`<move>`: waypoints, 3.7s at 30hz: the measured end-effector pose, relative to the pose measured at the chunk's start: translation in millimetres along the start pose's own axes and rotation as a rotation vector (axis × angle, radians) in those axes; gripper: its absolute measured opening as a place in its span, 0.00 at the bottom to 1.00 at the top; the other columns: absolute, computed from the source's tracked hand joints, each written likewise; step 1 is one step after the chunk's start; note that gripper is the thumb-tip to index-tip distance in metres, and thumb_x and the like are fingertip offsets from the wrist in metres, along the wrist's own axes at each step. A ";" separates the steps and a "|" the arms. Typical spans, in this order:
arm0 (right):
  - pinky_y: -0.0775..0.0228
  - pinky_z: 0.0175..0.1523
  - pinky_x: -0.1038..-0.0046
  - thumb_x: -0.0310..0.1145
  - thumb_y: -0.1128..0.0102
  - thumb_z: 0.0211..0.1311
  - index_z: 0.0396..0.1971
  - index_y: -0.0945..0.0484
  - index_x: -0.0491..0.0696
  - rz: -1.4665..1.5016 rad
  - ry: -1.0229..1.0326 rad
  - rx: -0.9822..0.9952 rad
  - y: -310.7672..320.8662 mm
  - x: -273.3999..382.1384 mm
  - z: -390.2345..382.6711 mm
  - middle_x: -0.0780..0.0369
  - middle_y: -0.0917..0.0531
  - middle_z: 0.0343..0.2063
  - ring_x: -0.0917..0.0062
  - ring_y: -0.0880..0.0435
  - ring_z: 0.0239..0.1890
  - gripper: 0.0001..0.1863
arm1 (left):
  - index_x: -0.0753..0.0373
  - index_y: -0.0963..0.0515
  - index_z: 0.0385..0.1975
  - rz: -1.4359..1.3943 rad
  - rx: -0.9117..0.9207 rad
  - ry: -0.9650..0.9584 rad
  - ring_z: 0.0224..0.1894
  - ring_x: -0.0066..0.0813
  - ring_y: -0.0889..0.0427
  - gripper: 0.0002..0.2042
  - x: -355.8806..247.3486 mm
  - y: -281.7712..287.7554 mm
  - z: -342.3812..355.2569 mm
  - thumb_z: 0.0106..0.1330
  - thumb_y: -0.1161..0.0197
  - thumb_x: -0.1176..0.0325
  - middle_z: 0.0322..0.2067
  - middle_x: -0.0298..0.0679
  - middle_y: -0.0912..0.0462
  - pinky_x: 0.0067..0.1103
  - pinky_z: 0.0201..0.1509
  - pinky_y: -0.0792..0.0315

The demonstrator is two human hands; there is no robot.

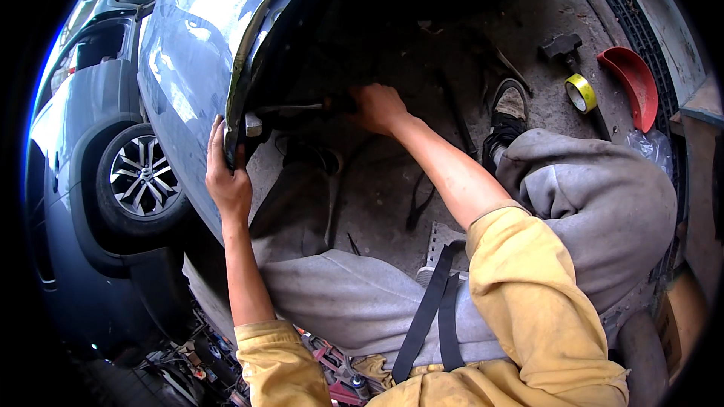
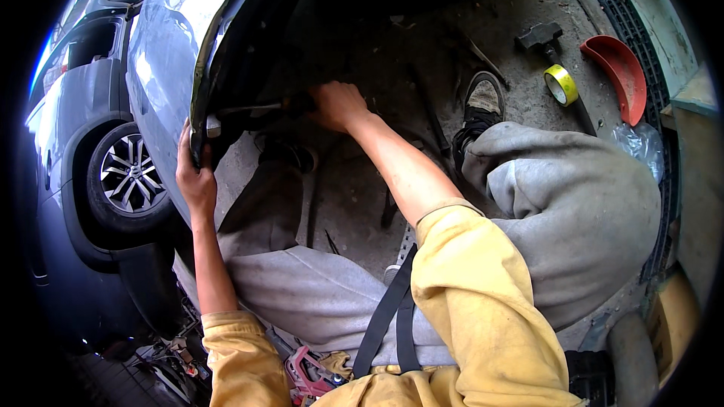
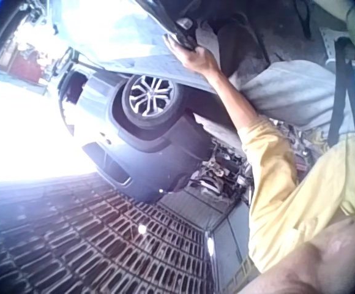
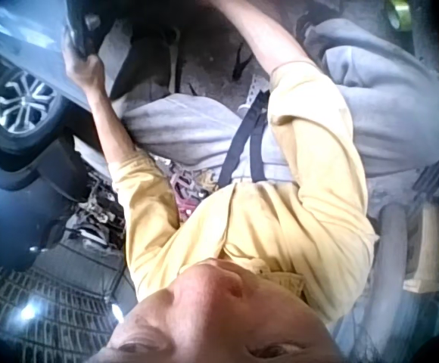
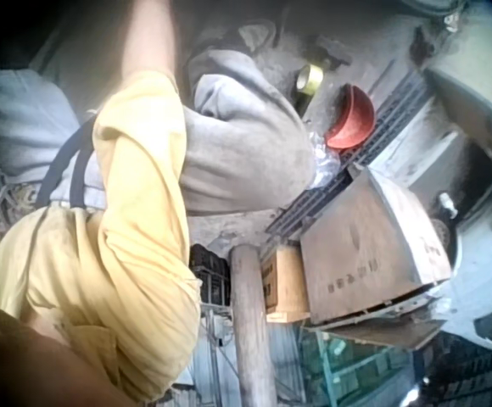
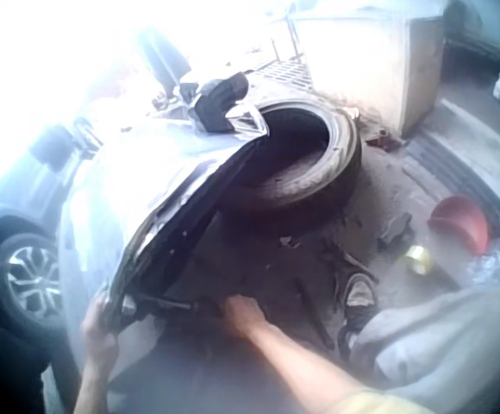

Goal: The person sits on the floor and uses a hammer and a metal bar to straighten a dent on a detached car bumper. They repeatedly tap and pry the damaged area to restore its shape.

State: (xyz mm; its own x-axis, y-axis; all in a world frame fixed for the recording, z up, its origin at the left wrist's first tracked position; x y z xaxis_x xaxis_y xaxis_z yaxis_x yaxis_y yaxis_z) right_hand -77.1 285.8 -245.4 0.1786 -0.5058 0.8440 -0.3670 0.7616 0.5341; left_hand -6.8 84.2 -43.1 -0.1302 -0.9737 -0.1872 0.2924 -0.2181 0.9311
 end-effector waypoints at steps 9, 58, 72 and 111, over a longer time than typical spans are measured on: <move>0.25 0.45 0.57 0.45 0.34 0.51 0.33 0.18 0.48 -0.019 -0.062 0.023 9.2 15.0 -12.0 0.52 0.15 0.31 0.56 0.16 0.40 0.16 | 0.64 0.28 0.59 0.072 -0.021 -0.027 0.62 0.45 0.27 0.23 -0.2 0.4 1.2 0.62 0.41 0.81 0.59 0.44 0.24 0.31 0.62 0.31; 0.31 0.18 0.75 0.40 0.44 0.67 0.31 0.35 0.50 1.625 -0.653 0.246 -10.5 185.0 -105.4 0.66 0.29 0.19 0.83 0.31 0.14 0.13 | 0.66 0.22 0.42 -0.079 -0.249 0.054 0.50 0.45 0.18 0.16 2.6 8.3 -6.2 0.52 0.33 0.80 0.48 0.44 0.17 0.30 0.52 0.25; 0.36 0.19 0.81 0.41 0.42 0.66 0.26 0.33 0.51 1.765 -0.668 0.603 25.3 154.3 -82.6 0.70 0.32 0.18 0.89 0.34 0.14 0.14 | 0.66 0.28 0.56 -0.027 -0.219 0.109 0.59 0.49 0.26 0.24 -8.4 12.8 -29.1 0.56 0.39 0.77 0.55 0.50 0.23 0.36 0.63 0.34; 0.32 0.21 0.71 0.32 0.49 0.64 0.33 0.33 0.48 1.517 -0.168 -0.068 43.9 218.1 -144.0 0.66 0.33 0.15 0.79 0.31 0.14 0.05 | 0.69 0.22 0.43 -1.251 0.048 0.636 0.39 0.26 0.17 0.19 2.1 -0.9 -77.0 0.67 0.36 0.57 0.36 0.41 0.16 0.23 0.42 0.23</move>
State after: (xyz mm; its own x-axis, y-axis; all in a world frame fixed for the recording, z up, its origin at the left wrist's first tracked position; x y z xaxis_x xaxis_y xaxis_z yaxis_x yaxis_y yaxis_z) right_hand 77.2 267.3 -30.7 -0.4199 0.7088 0.5669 -0.0605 0.6013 -0.7967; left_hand 65.6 77.3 -68.5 0.1726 -0.0049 -0.9850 0.2694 -0.9616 0.0520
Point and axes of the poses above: each hand's wrist, its own z-axis towards the middle knuckle, its own y-axis out of the back of the hand, x = y × z, the point moved 2 cm from there along z, towards the middle knuckle
